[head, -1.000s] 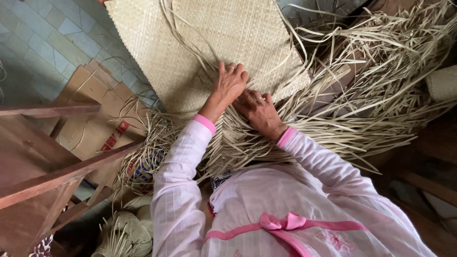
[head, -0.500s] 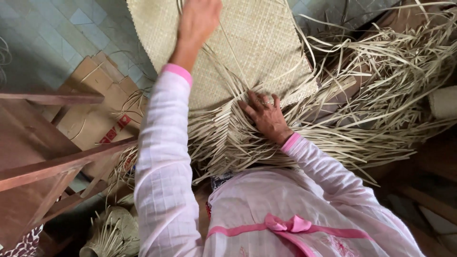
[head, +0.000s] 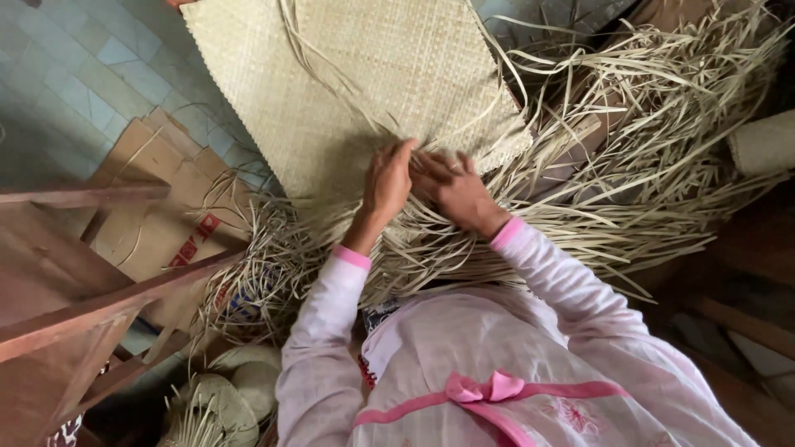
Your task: A person is weaving thin, flexible strips of plant fiber into a mat or basket structure.
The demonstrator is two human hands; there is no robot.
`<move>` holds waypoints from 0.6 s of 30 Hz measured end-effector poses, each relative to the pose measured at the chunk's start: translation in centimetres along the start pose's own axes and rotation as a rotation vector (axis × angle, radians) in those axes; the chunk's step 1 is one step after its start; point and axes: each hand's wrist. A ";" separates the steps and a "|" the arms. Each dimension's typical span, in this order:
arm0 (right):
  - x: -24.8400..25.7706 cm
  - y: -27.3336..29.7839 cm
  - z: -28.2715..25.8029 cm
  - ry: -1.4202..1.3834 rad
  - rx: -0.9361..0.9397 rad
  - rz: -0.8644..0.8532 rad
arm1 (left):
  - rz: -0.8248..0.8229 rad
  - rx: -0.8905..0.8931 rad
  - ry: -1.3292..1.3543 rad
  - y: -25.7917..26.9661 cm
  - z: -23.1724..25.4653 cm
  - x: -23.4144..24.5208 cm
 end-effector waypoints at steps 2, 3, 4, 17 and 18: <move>1.3 0.9 1.2 -0.083 -0.077 0.001 | 0.049 -0.006 -0.065 1.4 -1.1 -1.6; 1.9 1.4 1.7 -0.164 -0.158 0.003 | 0.093 -0.016 -0.129 2.1 -1.7 -2.3; 2.4 2.4 2.1 -0.167 -0.154 0.005 | 0.097 -0.015 -0.132 2.4 -2.2 -2.6; 11.1 12.2 1.2 -0.353 -0.734 0.128 | -0.009 0.071 -0.025 -2.1 -4.1 -0.6; 11.6 11.8 0.7 -0.382 -0.740 0.107 | -0.063 0.088 0.008 -2.2 -4.3 0.2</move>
Point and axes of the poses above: each hand's wrist, its own y-axis away from the middle knuckle, its own x-axis out of the back of the hand, z = x × y, and after that the axes turned 8 degrees about z, right-handed
